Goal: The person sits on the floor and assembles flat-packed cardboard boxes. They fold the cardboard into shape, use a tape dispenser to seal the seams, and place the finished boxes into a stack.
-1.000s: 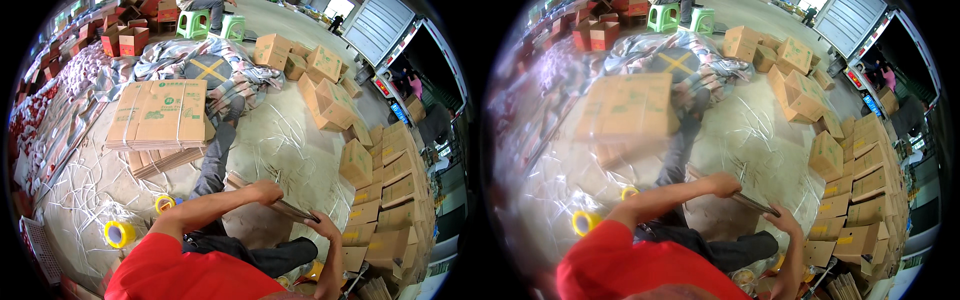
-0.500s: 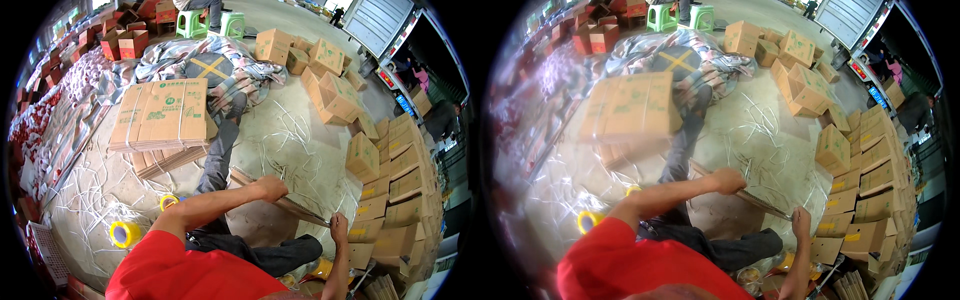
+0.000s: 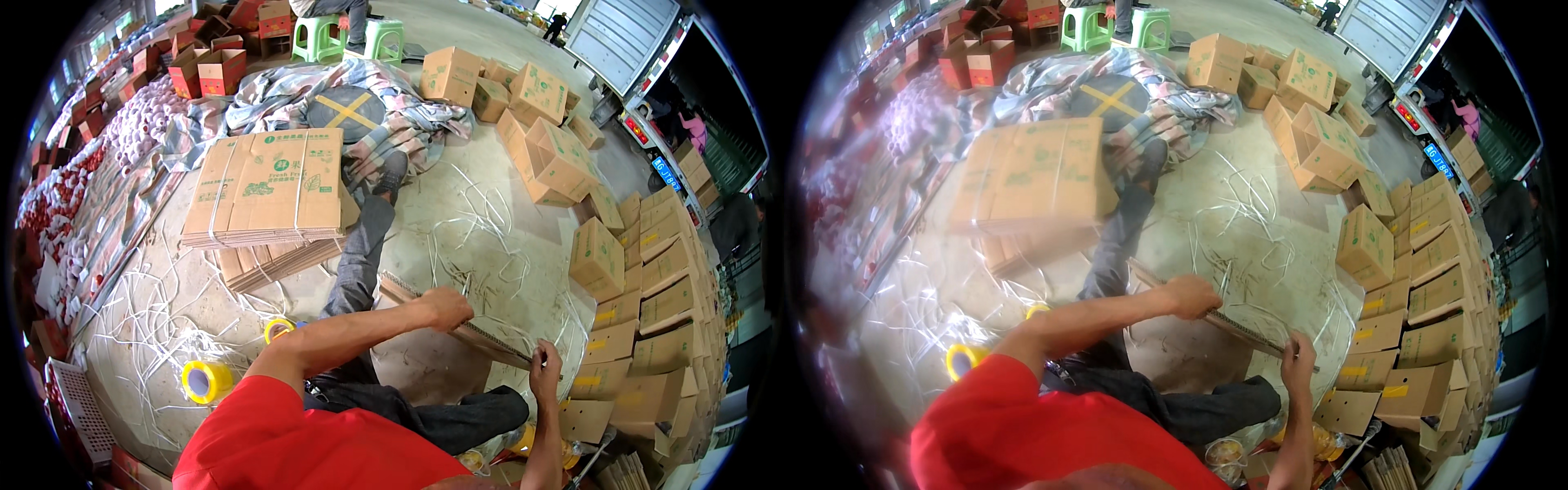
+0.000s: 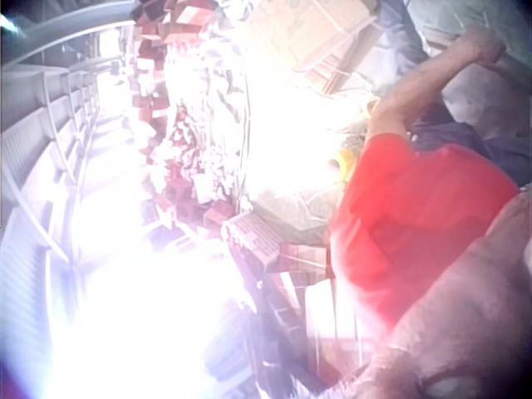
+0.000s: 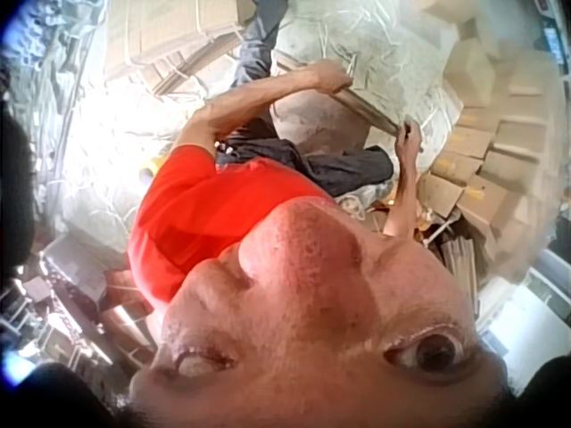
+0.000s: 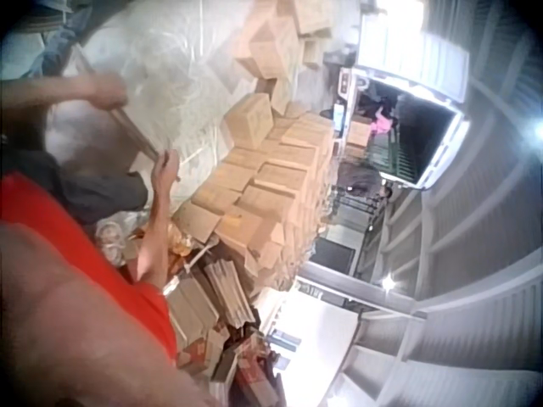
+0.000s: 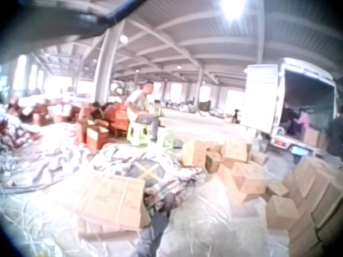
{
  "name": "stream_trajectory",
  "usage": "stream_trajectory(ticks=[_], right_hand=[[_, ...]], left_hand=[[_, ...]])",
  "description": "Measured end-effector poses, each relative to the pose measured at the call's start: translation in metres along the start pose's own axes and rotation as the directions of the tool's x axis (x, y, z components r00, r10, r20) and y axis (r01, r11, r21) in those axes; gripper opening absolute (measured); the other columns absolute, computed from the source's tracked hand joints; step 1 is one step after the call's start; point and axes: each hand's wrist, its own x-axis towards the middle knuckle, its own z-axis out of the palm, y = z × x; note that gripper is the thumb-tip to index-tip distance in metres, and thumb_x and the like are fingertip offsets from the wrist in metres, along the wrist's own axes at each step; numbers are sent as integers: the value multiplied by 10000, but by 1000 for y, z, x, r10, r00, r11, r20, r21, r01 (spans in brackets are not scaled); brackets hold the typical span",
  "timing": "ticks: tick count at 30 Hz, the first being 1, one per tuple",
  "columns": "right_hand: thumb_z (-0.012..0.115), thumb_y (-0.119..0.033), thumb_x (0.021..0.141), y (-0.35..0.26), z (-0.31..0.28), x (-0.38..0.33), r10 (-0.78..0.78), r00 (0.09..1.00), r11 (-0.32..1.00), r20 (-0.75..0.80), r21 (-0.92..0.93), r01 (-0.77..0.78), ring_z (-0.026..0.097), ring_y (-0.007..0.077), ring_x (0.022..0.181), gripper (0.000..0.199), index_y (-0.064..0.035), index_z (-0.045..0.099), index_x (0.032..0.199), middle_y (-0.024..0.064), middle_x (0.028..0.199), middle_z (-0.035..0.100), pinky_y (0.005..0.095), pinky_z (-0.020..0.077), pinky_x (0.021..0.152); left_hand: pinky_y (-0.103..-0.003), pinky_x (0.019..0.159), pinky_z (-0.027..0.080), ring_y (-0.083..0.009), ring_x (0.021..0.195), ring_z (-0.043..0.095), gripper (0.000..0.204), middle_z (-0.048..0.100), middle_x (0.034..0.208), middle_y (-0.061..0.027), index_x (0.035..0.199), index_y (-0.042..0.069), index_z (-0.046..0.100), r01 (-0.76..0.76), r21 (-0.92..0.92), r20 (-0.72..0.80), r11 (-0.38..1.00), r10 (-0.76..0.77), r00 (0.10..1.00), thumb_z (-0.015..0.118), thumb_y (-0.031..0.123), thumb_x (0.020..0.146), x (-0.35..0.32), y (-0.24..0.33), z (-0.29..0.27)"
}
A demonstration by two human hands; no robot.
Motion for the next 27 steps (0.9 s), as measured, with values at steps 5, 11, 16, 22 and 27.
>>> stream_trajectory(ticks=[5, 11, 16, 22, 27], right_hand=[[513, -115, 1045, 19, 16, 35, -5, 1000, 974, -13, -225, 2, 627, 326, 807, 200, 48, 611, 1107, 195, 868, 654, 429, 490, 720], [537, -196, 1067, 57, -57, 126, 175, 872, 983, -458, 132, -127, 597, 232, 877, 265, 22, 632, 1184, 103, 953, 654, 380, 492, 802], [596, -348, 1054, 58, -96, 171, 527, 767, 847, -367, 302, -438, 619, 252, 1066, 539, 28, 514, 1433, 144, 1161, 679, 388, 490, 965], [654, -438, 1003, 47, -55, 98, 434, 880, 898, 191, -171, -406, 597, 363, 1315, 647, 11, 552, 1458, 231, 1381, 655, 414, 433, 1121], [654, -448, 1002, 53, -45, 10, 571, 777, 789, -264, -83, -609, 544, 376, 1362, 706, 86, 525, 1445, 274, 1450, 578, 423, 407, 1142]], left_hand=[[-545, 766, 557, -415, 890, 719, 179, 731, 893, -199, 959, 87, 746, 65, -24, 45, 998, -64, 997, 638, 212, 892, -11, -6, -9], [-554, 818, 553, -442, 961, 706, 180, 729, 956, -223, 992, 71, 723, -42, -49, -21, 998, 41, 999, 605, 165, 894, 0, -3, 21], [-549, 805, 554, -436, 943, 704, 160, 726, 932, -208, 985, 65, 706, 33, -6, 126, 999, -32, 992, 608, 127, 876, -3, 7, 16], [-528, 816, 562, -415, 962, 710, 155, 735, 938, -186, 982, 46, 711, 27, 38, 33, 999, -28, 999, 640, 128, 872, 0, 6, 2], [-524, 853, 553, -399, 984, 713, 166, 739, 971, -192, 994, 46, 727, 11, -6, 21, 1000, -11, 1000, 681, 146, 870, 21, -5, -2]])
